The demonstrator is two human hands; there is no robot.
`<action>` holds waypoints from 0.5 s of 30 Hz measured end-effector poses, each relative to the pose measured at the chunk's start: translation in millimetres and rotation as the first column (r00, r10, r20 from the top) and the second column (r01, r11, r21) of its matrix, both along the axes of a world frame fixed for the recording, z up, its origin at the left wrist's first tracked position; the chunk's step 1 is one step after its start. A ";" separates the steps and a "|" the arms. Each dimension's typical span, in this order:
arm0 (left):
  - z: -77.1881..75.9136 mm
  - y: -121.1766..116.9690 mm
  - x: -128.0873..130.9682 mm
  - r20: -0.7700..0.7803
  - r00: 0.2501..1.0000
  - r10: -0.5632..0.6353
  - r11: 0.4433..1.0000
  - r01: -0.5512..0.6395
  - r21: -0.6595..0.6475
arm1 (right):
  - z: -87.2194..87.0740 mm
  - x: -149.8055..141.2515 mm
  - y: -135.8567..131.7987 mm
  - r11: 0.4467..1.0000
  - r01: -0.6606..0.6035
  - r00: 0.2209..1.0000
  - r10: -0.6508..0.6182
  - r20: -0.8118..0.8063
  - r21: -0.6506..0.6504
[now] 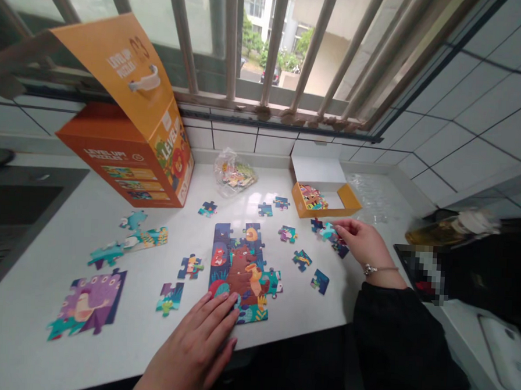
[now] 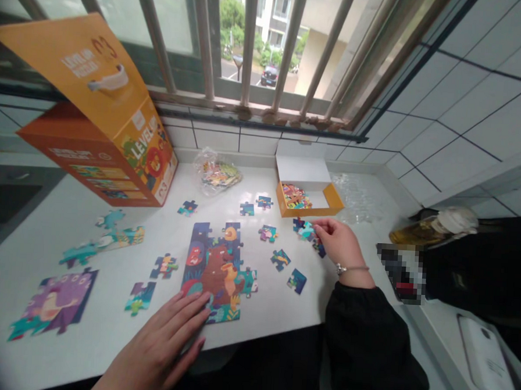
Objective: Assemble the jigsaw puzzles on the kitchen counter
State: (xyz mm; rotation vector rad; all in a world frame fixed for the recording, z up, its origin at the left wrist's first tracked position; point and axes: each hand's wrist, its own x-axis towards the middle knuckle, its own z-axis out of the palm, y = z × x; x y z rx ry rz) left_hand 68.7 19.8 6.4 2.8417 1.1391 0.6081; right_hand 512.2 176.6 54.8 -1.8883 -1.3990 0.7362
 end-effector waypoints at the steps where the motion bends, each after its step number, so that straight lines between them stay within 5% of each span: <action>1: -0.2 0.0 -0.1 0.003 1.000 0.001 1.000 -0.001 -0.005 | -2.0 3.3 1.4 1.000 0.002 1.000 -0.002 -0.003 -0.001; 9: 0.9 1.1 1.5 0.025 1.000 0.004 1.000 -0.004 -0.007 | -13.2 -21.5 18.0 0.986 -0.162 0.979 0.165 0.121 -0.038; 15: 2.3 0.8 1.3 0.002 1.000 -0.001 1.000 0.001 -0.005 | -9.3 14.9 -8.8 0.998 -0.011 0.883 0.038 0.468 -0.060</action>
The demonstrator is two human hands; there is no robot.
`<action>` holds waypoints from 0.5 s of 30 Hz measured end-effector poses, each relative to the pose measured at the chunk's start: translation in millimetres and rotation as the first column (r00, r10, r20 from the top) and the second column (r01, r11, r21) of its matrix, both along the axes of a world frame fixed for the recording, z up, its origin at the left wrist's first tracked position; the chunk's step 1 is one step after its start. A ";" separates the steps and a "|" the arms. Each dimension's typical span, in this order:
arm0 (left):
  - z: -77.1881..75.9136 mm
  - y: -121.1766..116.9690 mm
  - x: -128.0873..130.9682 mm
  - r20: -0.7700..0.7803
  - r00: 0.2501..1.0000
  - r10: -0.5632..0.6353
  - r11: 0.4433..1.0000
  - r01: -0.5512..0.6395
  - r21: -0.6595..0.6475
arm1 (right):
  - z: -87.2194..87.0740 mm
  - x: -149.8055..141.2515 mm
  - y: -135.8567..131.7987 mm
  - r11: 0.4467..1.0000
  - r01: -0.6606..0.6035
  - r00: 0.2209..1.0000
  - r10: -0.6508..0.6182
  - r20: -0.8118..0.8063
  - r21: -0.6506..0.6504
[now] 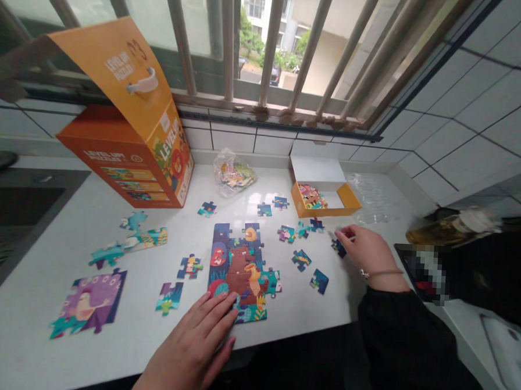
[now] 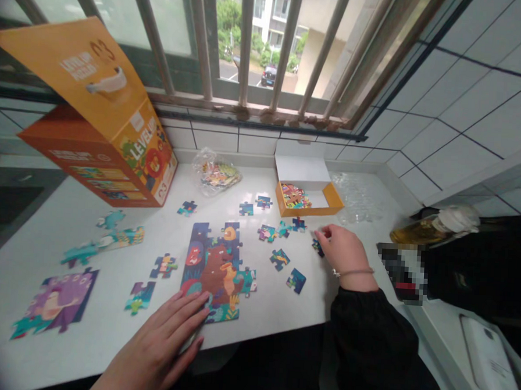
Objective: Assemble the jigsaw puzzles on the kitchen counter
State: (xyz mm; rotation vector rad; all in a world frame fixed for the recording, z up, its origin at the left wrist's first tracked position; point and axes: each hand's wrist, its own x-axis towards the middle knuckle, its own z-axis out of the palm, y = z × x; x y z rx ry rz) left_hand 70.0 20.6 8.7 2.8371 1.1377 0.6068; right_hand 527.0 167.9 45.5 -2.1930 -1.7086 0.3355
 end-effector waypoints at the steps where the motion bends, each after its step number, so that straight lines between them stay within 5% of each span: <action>1: -0.2 -0.1 -0.1 0.005 1.000 -0.002 1.000 0.002 -0.006 | -2.8 5.6 -6.4 1.000 0.013 0.999 -0.012 0.033 -0.020; 10: -1.1 -0.1 0.0 0.011 1.000 -0.004 1.000 0.004 0.006 | -20.2 22.5 -26.4 0.997 0.022 1.000 -0.023 -0.011 -0.076; 15: -0.2 -1.1 0.5 0.006 1.000 0.001 1.000 -0.001 -0.014 | -3.4 0.2 -12.0 0.991 -0.129 0.928 0.107 -0.357 -0.038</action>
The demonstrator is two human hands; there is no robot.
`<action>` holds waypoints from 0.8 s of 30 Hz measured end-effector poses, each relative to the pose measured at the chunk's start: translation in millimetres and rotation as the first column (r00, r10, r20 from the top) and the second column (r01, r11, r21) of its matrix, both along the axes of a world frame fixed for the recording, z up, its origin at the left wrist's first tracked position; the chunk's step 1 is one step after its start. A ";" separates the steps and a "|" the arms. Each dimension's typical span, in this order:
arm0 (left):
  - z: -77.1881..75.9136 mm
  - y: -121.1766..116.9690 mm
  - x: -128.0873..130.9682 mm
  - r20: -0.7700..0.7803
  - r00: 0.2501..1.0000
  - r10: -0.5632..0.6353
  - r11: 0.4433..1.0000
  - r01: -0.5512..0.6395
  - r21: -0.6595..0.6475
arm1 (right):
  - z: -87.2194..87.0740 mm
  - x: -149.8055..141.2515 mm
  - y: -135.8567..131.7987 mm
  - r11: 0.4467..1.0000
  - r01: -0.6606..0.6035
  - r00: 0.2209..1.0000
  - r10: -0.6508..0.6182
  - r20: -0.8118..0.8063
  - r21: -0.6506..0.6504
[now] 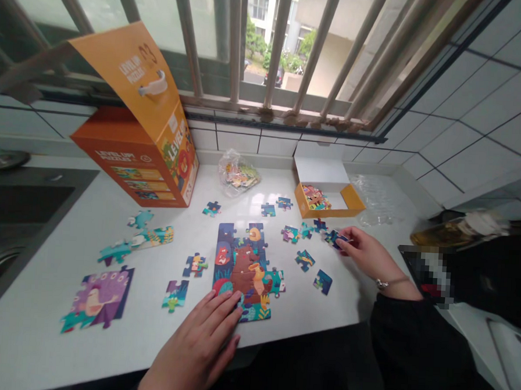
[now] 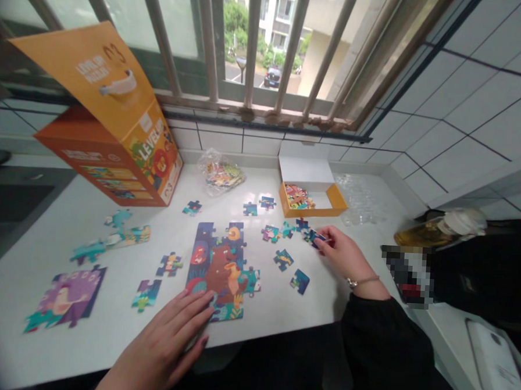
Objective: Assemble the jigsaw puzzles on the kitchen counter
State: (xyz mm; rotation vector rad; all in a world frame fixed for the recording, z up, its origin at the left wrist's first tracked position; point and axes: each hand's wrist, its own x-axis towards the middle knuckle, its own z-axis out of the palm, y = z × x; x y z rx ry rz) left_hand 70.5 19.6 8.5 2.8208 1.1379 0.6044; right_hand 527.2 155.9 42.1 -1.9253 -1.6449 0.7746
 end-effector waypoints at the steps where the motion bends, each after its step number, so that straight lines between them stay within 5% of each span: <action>1: 0.2 -0.2 0.1 -0.005 1.000 0.001 1.000 -0.001 -0.003 | 5.0 -12.1 5.6 0.999 -0.047 0.996 0.047 -0.082 -0.005; 4: 1.7 -0.8 0.5 -0.024 1.000 0.002 1.000 -0.002 -0.013 | 24.1 -62.0 26.9 0.970 -0.242 0.951 0.236 -0.199 -0.004; 9: 6.8 -2.0 1.3 -0.033 0.999 -0.001 1.000 0.000 -0.031 | 51.4 -159.8 71.2 0.829 -0.559 0.823 0.554 0.124 0.012; 13: 8.7 -4.0 1.4 -0.002 1.000 0.010 0.999 -0.010 -0.045 | 48.5 -217.1 105.2 0.732 -0.678 0.697 0.668 0.260 -0.062; 18: 8.4 -5.5 2.8 0.037 0.999 0.012 0.997 -0.009 -0.080 | 30.8 -250.6 129.2 0.656 -0.749 0.609 0.739 0.289 -0.096; 24: 10.3 -5.1 3.6 0.028 0.999 0.018 0.997 -0.016 -0.075 | 20.7 -260.3 127.0 0.625 -0.778 0.582 0.757 0.297 -0.068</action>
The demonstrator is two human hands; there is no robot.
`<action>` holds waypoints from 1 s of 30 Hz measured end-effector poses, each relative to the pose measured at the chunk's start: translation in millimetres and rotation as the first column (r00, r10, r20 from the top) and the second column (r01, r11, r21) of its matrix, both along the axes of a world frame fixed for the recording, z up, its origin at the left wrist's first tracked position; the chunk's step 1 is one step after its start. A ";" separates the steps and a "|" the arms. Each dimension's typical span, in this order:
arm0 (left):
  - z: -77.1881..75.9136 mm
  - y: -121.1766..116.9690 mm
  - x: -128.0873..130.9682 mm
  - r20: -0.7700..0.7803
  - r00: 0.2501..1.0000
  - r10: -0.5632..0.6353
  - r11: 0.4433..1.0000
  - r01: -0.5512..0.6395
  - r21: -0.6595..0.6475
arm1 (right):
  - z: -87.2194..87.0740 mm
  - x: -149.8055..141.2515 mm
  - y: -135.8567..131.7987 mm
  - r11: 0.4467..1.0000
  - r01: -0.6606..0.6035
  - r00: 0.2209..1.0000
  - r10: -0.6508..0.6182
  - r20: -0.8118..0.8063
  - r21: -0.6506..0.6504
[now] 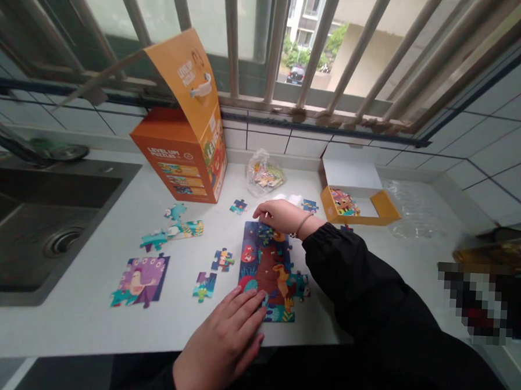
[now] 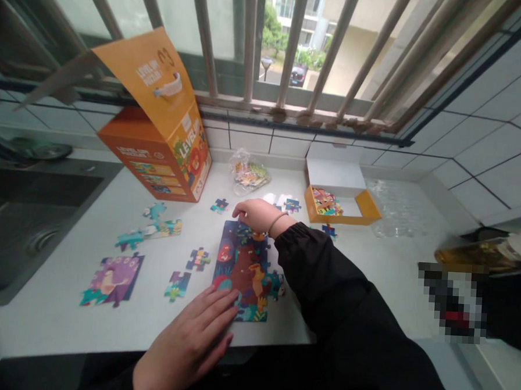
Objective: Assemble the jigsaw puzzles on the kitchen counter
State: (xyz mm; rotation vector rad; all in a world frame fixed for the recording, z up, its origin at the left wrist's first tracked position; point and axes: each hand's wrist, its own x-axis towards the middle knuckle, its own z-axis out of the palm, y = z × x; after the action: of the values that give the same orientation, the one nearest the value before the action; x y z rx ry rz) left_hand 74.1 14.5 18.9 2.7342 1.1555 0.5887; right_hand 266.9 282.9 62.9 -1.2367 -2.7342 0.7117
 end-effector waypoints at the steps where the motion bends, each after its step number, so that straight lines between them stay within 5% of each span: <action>1: 0.1 0.1 -0.2 -0.004 1.000 -0.003 1.000 0.003 0.001 | -1.0 -0.1 -1.7 1.000 -0.003 1.000 0.003 -0.005 -0.003; 17: -2.2 0.6 -0.7 -0.035 0.999 -0.014 1.000 0.015 0.011 | 3.1 17.6 4.0 0.958 0.015 0.986 -0.061 -0.154 -0.285; 30: -1.8 -0.1 -0.7 0.003 1.000 -0.010 1.000 0.010 -0.002 | -21.0 19.8 -16.6 0.987 0.153 0.972 -0.161 -0.173 -0.056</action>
State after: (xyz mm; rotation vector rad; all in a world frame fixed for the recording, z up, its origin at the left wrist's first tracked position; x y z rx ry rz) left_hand 73.4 14.3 17.1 2.7347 1.1408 0.5890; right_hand 286.7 266.3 41.8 -1.3114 -2.4603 0.8224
